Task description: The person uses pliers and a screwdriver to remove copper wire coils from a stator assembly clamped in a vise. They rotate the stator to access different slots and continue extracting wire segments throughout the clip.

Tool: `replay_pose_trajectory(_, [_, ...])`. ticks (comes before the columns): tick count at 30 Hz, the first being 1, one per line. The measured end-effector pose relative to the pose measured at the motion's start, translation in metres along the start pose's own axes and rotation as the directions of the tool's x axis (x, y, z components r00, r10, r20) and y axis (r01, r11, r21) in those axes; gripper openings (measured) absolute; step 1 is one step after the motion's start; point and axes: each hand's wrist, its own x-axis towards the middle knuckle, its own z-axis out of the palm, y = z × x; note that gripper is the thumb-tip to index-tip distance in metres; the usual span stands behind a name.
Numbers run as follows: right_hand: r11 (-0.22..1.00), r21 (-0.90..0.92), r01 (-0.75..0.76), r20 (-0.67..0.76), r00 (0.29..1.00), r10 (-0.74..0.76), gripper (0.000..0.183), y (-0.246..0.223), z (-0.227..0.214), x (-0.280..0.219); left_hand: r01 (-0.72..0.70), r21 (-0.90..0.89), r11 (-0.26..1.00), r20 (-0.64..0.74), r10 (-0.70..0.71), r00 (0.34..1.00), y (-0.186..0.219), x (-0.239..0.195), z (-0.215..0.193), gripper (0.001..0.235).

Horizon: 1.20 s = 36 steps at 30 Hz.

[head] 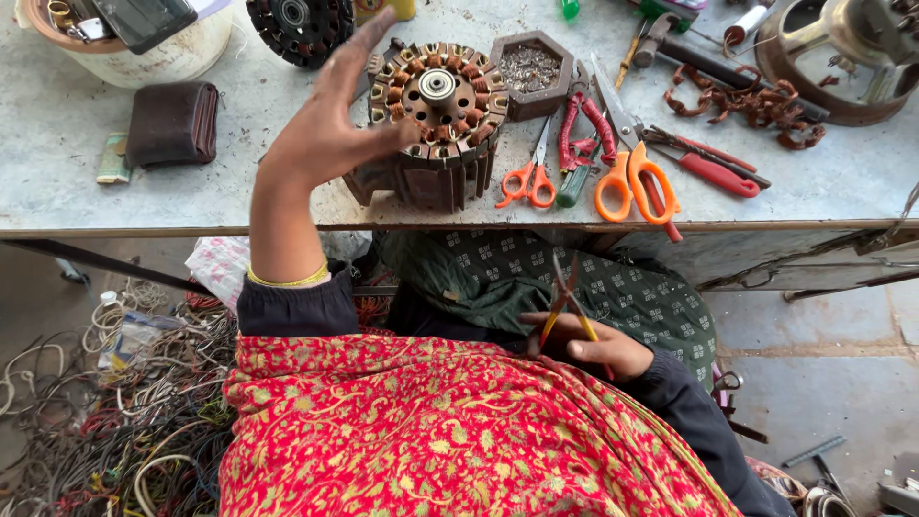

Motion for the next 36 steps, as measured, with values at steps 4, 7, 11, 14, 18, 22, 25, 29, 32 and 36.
replay_pose_trajectory(4, [0.957,-0.283,0.056,-0.117,0.989,-0.092,0.076,-0.021,0.001,-0.001,-0.160,0.160,0.974,-0.069,0.172,0.983,0.017,0.029,0.009,0.103])
replay_pose_trajectory(7, [0.871,-0.492,-0.019,-0.248,0.961,-0.119,0.062,-0.043,0.004,0.001,-0.076,0.297,0.952,-0.019,0.086,0.996,0.027,0.054,0.028,0.101])
replay_pose_trajectory(11, [0.814,-0.574,-0.090,-0.375,0.912,-0.164,0.051,-0.078,0.015,0.004,-0.042,0.385,0.922,-0.013,0.051,0.999,0.035,0.072,0.053,0.092])
replay_pose_trajectory(14, [0.776,-0.608,-0.166,-0.434,0.888,-0.150,0.048,-0.106,0.022,0.009,-0.050,0.376,0.925,-0.065,0.080,0.995,0.034,0.068,0.059,0.080])
replay_pose_trajectory(18, [0.733,-0.643,-0.223,-0.448,0.885,-0.124,0.043,-0.136,0.028,0.024,-0.052,0.366,0.929,-0.116,0.101,0.988,0.032,0.063,0.059,0.066])
replay_pose_trajectory(22, [0.708,-0.663,-0.244,-0.428,0.899,-0.091,0.041,-0.160,0.037,0.036,-0.050,0.334,0.941,-0.146,0.104,0.984,0.037,0.060,0.058,0.058])
replay_pose_trajectory(25, [0.666,-0.681,-0.303,-0.459,0.886,-0.065,0.043,-0.173,0.047,0.039,-0.076,0.359,0.930,-0.170,0.145,0.975,0.037,0.058,0.058,0.055])
replay_pose_trajectory(29, [0.492,-0.771,-0.405,-0.507,0.857,-0.089,0.043,-0.188,0.062,0.039,-0.083,0.375,0.923,-0.182,0.161,0.970,0.035,0.059,0.059,0.055])
replay_pose_trajectory(32, [0.443,-0.768,-0.463,-0.547,0.834,-0.077,0.043,-0.198,0.073,0.042,-0.060,0.356,0.933,-0.179,0.131,0.975,0.034,0.060,0.059,0.054])
replay_pose_trajectory(36, [0.325,-0.811,-0.487,-0.545,0.830,-0.116,0.045,-0.209,0.085,0.047,-0.064,0.325,0.944,-0.213,0.139,0.967,0.033,0.060,0.061,0.051])
